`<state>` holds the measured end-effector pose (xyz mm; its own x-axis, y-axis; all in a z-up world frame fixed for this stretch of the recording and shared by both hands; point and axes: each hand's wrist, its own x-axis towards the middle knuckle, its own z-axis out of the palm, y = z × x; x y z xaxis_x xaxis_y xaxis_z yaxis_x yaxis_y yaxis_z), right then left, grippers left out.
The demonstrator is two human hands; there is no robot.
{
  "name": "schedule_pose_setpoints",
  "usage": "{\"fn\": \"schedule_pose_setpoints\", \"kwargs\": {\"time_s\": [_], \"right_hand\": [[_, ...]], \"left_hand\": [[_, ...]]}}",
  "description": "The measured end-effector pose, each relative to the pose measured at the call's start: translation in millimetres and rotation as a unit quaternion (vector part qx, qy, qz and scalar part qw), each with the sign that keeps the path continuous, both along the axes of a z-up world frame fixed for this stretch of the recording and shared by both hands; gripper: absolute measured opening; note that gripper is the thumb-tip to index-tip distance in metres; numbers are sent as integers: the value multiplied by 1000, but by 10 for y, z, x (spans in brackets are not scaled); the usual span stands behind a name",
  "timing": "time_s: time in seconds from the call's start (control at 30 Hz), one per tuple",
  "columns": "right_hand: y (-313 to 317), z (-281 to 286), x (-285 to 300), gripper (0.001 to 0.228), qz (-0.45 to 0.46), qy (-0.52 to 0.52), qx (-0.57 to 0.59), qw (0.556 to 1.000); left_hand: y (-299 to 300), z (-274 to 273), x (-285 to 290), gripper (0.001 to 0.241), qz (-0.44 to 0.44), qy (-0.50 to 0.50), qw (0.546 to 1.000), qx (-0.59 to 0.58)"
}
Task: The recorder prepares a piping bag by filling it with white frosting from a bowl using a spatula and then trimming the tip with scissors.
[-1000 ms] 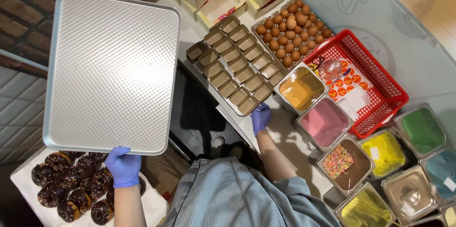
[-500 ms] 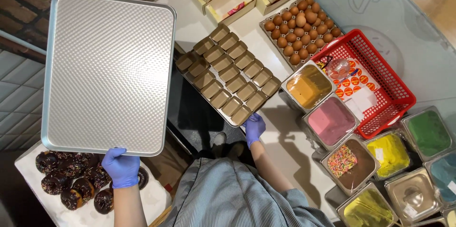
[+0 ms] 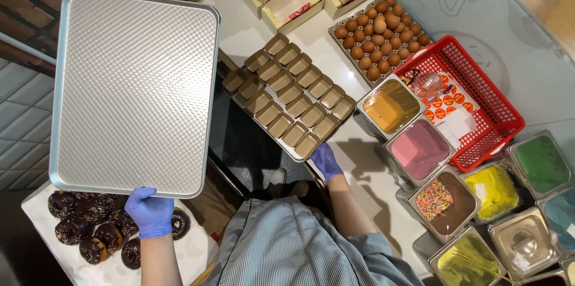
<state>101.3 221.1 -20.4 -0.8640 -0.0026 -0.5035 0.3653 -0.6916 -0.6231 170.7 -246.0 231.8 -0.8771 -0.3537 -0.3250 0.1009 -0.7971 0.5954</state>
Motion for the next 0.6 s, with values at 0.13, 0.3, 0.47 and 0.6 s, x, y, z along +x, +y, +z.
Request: {"fn": "schedule_pose_setpoints", "kwargs": {"time_s": [0.13, 0.3, 0.47, 0.6], "right_hand": [[-130, -38, 87, 48, -34, -52, -128, 990], [-246, -453, 316, 56, -5, -25, -53, 998], [-323, -459, 451, 51, -5, -17, -72, 997], [-417, -103, 470, 51, 11, -18, -56, 998]], "left_hand": [[-4, 82, 20, 77, 4, 0, 1000, 12], [-84, 48, 51, 79, -6, 18, 1000, -2], [-67, 250, 18, 89, -3, 27, 1000, -6], [-130, 471, -13, 94, -2, 43, 999, -9]]}}
